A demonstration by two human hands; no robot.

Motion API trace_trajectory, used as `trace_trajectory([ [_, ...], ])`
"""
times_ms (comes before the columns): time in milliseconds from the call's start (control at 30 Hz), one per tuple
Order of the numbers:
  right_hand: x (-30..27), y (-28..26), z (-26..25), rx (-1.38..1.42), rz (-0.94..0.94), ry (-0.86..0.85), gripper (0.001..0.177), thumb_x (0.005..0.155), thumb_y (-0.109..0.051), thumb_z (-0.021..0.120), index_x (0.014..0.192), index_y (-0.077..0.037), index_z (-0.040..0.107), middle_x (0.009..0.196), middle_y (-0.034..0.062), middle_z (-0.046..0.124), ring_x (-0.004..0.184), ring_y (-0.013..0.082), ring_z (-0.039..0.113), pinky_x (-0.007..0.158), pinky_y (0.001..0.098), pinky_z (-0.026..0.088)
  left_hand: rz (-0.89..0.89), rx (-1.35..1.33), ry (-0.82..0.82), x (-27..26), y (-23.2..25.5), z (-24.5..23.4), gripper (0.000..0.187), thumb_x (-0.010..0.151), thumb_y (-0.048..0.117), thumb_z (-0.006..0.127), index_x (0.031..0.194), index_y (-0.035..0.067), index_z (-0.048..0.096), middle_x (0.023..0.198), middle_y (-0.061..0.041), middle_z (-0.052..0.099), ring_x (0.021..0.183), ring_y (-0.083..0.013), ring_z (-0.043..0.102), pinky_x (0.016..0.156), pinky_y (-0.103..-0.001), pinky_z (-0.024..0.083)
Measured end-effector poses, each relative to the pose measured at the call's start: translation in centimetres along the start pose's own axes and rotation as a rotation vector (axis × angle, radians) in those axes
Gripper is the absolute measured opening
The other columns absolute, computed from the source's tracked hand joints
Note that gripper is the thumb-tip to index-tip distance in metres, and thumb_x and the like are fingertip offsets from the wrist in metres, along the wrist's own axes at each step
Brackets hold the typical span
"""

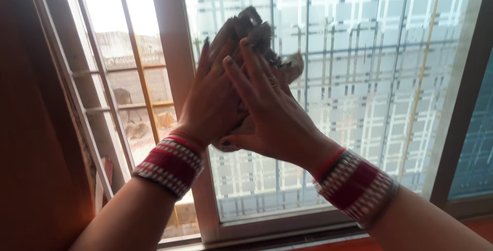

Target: The person wipes the window frame and glass pane with a cloth. They clean the metal bars, the lower sill, and the patterned glass surface, moving the cloth across different sections of the window.

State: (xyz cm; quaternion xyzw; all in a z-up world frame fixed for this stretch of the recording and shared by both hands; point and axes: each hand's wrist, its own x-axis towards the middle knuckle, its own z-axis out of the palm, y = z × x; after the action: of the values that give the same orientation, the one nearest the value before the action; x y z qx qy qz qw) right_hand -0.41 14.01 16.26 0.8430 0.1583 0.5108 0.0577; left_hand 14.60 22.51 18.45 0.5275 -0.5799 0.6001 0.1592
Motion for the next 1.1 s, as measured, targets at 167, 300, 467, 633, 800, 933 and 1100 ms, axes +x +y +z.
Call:
trace_trajectory([
  [167, 2.6, 1.3, 2.4, -0.268, 0.043, 0.086, 0.116, 0.071, -0.048, 0.089, 0.16, -0.013, 0.022, 0.167, 0.0239, 0.011, 0.155, 0.0474, 0.016, 0.117, 0.0727, 0.015, 0.049, -0.195, -0.069, 0.0, -3.1, -1.6, 0.074, 0.092, 0.04, 0.066, 0.154, 0.008, 0.041, 0.166, -0.015, 0.034, 0.156, -0.0357, 0.021, 0.12, -0.063, 0.02],
  [300, 3.3, 3.1, 2.3, -0.428, -0.02, 0.146, 0.098, 0.077, -0.043, 0.085, 0.159, -0.02, 0.036, 0.168, 0.0194, 0.019, 0.155, 0.0463, 0.02, 0.116, 0.0765, 0.018, 0.009, -0.154, 0.092, -1.9, -7.5, -2.2, 0.08, 0.091, 0.041, 0.075, 0.151, 0.002, 0.038, 0.157, -0.024, 0.037, 0.151, -0.0393, 0.03, 0.124, -0.062, 0.024],
  [467, 3.9, 6.4, -2.0, -0.461, -0.146, 0.155, 0.058, 0.086, -0.033, 0.079, 0.139, -0.023, 0.058, 0.151, 0.009, 0.047, 0.141, 0.0336, 0.045, 0.11, 0.0608, 0.037, -0.365, -0.22, 0.419, -3.2, -10.1, -0.4, 0.069, 0.108, 0.041, 0.068, 0.154, 0.002, 0.036, 0.149, -0.023, 0.043, 0.142, -0.0355, 0.044, 0.122, -0.05, 0.041],
  [633, 4.0, 12.0, -11.0, -0.543, -0.176, 0.271, 0.033, 0.101, -0.017, 0.071, 0.133, -0.021, 0.067, 0.129, 0.0056, 0.067, 0.119, 0.0277, 0.067, 0.098, 0.045, 0.055, -0.739, -0.77, 0.461, 1.2, -12.1, 2.1, 0.065, 0.101, 0.048, 0.061, 0.143, 0.002, 0.041, 0.118, -0.008, 0.06, 0.106, -0.0181, 0.064, 0.088, -0.037, 0.055],
  [800, 0.8, 19.0, -18.0, -1.033, 0.027, 0.262, 0.053, 0.088, -0.017, 0.073, 0.139, -0.01, 0.064, 0.138, 0.0215, 0.058, 0.126, 0.044, 0.057, 0.096, 0.0569, 0.044, -0.686, -1.084, 0.528, 4.3, -12.6, 3.4, 0.037, 0.107, 0.035, 0.067, 0.094, 0.001, 0.063, 0.077, -0.003, 0.056, 0.067, -0.0108, 0.055, 0.06, -0.028, 0.05],
  [933, -1.7, 27.7, -21.7, -0.972, 0.161, 0.24, 0.048, 0.101, -0.009, 0.064, 0.148, -0.007, 0.056, 0.144, 0.0244, 0.053, 0.128, 0.0478, 0.052, 0.115, 0.0577, 0.043, -0.807, -1.164, 0.481, 3.9, -12.9, 3.8, 0.035, 0.108, 0.029, 0.067, 0.09, -0.001, 0.062, 0.068, 0.0, 0.054, 0.053, -0.0058, 0.055, 0.048, -0.024, 0.054],
  [1100, 1.5, 34.1, -20.1, -0.836, 0.104, 0.573, 0.054, 0.099, -0.001, 0.054, 0.152, 0.0, 0.044, 0.155, 0.0303, 0.045, 0.141, 0.0495, 0.045, 0.12, 0.0557, 0.037, -0.299, -0.169, 0.534, 3.0, -15.3, 6.9, 0.02, 0.109, 0.006, 0.059, 0.129, 0.007, 0.065, 0.078, -0.006, 0.057, 0.059, -0.0141, 0.055, 0.045, -0.028, 0.047],
])
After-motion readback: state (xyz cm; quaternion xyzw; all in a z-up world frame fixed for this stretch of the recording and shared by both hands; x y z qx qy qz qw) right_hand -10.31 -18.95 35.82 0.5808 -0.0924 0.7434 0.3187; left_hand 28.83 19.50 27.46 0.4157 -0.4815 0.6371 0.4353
